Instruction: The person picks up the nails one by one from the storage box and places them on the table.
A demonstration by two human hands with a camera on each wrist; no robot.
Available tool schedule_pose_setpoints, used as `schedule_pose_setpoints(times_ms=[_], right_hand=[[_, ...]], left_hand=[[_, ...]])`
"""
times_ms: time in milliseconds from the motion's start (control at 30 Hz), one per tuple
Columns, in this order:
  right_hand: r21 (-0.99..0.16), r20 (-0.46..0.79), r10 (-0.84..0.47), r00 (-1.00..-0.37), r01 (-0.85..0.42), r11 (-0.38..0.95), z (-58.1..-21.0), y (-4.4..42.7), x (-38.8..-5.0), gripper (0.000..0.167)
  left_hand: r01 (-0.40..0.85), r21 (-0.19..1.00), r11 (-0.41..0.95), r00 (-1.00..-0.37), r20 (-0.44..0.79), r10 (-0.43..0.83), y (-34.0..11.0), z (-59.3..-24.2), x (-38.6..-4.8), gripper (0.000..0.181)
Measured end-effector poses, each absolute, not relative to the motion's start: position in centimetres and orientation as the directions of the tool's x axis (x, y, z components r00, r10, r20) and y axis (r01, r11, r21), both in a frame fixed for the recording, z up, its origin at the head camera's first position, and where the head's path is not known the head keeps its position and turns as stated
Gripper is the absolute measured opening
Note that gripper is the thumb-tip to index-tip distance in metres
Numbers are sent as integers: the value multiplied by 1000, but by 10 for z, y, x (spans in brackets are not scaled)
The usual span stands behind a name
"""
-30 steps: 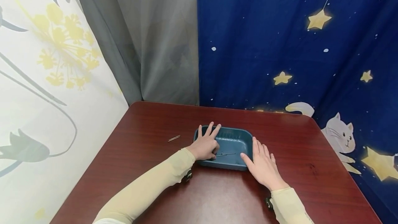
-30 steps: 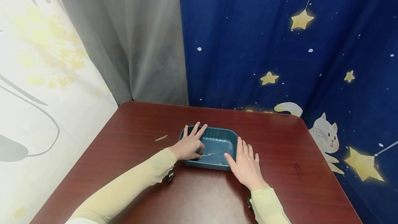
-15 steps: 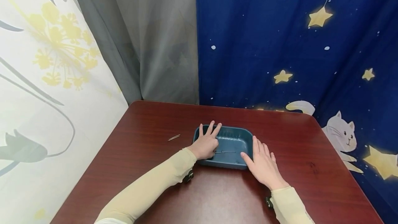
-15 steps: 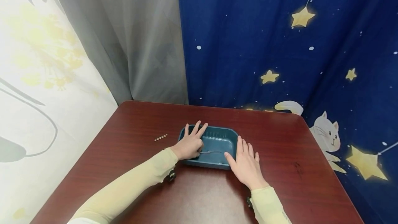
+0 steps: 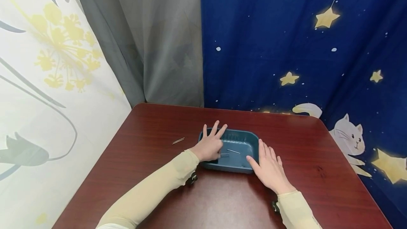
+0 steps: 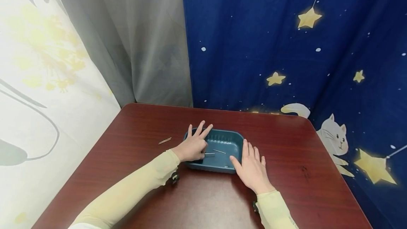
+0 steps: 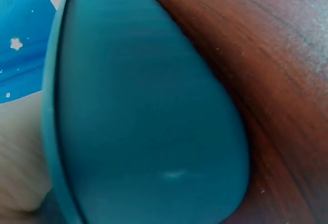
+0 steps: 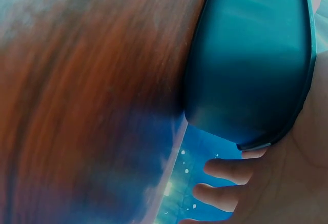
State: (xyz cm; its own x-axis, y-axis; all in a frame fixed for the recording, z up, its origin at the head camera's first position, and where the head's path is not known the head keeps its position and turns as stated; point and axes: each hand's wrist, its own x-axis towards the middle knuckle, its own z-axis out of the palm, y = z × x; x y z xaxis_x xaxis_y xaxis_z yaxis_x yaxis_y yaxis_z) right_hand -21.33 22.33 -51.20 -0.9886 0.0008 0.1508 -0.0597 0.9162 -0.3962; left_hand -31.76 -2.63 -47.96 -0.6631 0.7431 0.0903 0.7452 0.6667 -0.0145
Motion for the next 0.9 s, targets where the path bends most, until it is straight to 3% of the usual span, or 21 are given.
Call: schedule_pose_setpoints(times_ms=[433,900], right_hand=[[-398,144,0,-990,-58,916,-512,223,-213,93],[-351,182,-22,-983,-86,932,-508,226,-210,98]], left_hand=[[753,-29,657,-641,191,743,-33,-458,-304,25],[714,-12,700,-676,249,694,-68,-442,-291,23]])
